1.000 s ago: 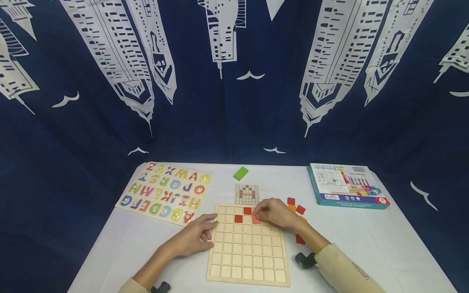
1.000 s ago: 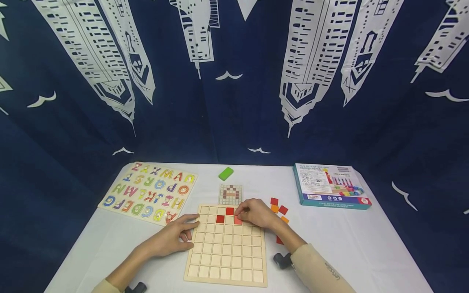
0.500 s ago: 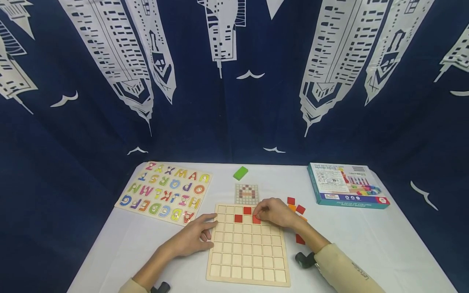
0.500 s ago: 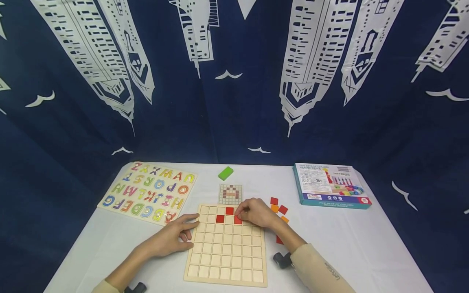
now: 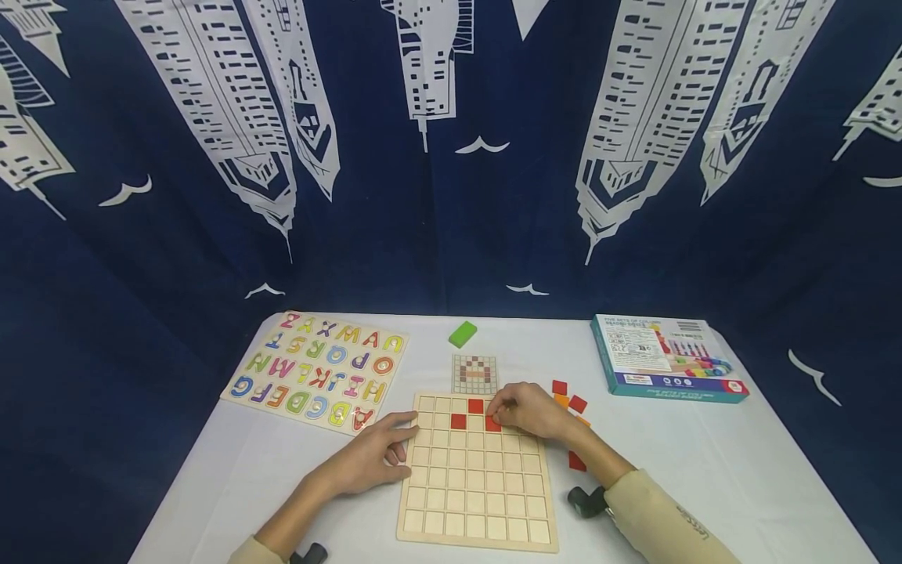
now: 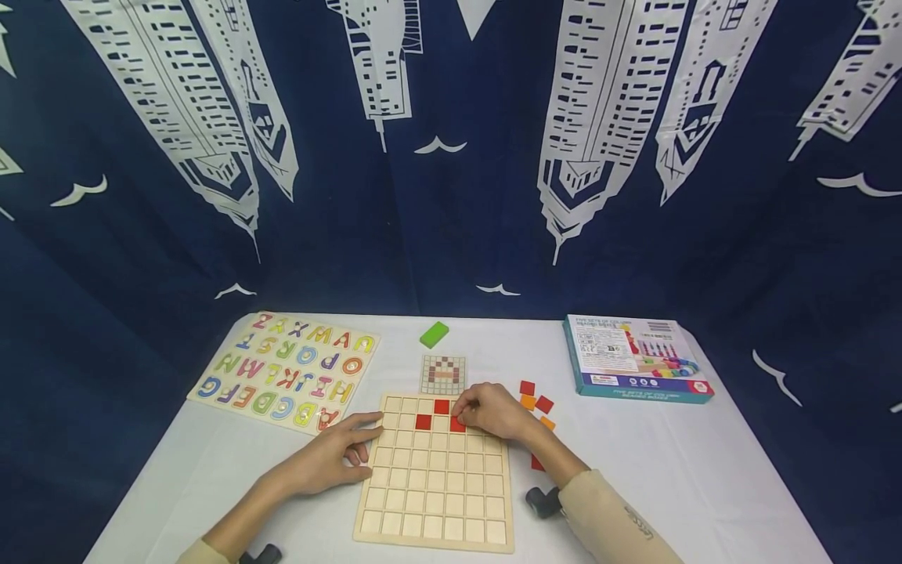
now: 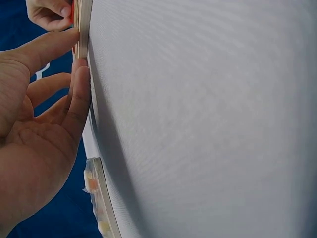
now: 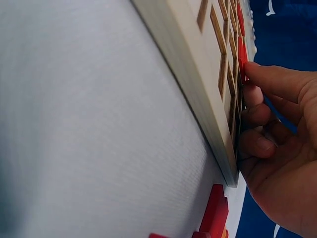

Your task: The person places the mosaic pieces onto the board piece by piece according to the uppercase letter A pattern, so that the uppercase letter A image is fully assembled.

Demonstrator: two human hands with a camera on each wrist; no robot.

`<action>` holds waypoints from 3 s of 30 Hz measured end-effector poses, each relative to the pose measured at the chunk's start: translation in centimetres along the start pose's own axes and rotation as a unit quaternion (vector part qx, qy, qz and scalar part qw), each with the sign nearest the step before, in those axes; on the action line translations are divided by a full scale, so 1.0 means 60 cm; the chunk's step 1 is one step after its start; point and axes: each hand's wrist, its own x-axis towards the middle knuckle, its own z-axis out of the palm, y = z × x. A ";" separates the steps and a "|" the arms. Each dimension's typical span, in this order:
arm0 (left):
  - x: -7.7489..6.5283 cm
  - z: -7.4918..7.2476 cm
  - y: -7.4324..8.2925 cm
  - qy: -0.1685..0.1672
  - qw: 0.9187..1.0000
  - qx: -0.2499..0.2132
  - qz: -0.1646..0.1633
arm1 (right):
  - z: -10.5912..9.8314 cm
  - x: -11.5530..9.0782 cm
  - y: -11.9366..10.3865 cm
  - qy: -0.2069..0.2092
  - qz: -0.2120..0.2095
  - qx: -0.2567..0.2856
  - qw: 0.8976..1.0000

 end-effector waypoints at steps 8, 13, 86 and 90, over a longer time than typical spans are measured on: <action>-0.001 0.000 0.000 -0.001 1.000 0.001 0.004 | 0.001 0.000 0.001 -0.002 0.003 0.000 1.000; 0.000 -0.001 -0.001 -0.001 1.000 0.003 0.003 | -0.001 0.000 0.001 -0.001 0.002 0.005 1.000; 0.001 -0.001 0.000 -0.005 1.000 0.001 -0.003 | -0.112 -0.112 0.131 0.095 0.122 -0.017 0.988; 0.000 -0.001 0.000 -0.005 1.000 0.000 -0.004 | -0.111 -0.114 0.129 0.101 0.119 -0.011 0.988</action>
